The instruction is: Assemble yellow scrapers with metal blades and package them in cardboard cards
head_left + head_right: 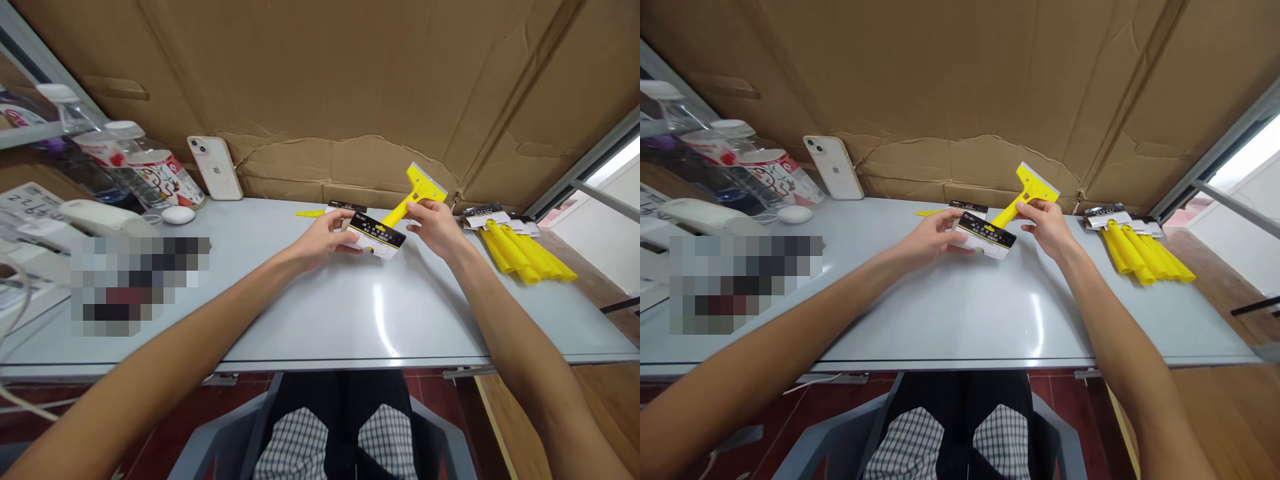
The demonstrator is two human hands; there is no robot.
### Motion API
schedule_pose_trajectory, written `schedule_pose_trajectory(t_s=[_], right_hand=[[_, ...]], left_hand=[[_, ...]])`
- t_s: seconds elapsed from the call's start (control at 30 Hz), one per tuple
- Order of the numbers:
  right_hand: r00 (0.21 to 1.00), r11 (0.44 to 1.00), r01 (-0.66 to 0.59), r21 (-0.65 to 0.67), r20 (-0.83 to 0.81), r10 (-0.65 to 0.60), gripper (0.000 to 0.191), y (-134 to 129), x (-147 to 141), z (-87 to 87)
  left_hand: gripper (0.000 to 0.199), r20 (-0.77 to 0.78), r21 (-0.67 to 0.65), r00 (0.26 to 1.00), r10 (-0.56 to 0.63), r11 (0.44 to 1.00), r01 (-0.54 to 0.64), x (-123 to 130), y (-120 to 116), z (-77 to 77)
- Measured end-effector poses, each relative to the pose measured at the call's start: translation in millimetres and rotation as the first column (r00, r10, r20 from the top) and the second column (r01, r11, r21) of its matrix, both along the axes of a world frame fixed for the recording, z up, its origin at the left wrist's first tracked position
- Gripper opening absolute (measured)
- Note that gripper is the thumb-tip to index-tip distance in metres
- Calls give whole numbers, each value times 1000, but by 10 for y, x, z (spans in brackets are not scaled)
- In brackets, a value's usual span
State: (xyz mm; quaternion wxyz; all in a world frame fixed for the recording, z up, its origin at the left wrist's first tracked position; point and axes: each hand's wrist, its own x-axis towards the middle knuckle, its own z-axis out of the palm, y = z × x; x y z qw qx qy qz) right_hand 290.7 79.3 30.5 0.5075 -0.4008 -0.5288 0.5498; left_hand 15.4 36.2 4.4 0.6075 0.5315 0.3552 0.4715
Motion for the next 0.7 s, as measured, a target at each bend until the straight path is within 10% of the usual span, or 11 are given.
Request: schedule_pose_trajectory(t_s=[0.33, 0.7], right_hand=[[998, 998, -52, -46, 28, 53, 36, -21, -71, -83], [998, 995, -53, -80, 29, 55, 38, -100, -201, -140]], left_hand=[[38, -36, -75, 987, 154, 985, -156, 136, -56, -13], [34, -207, 235, 960, 189, 962, -139, 159, -113, -52]])
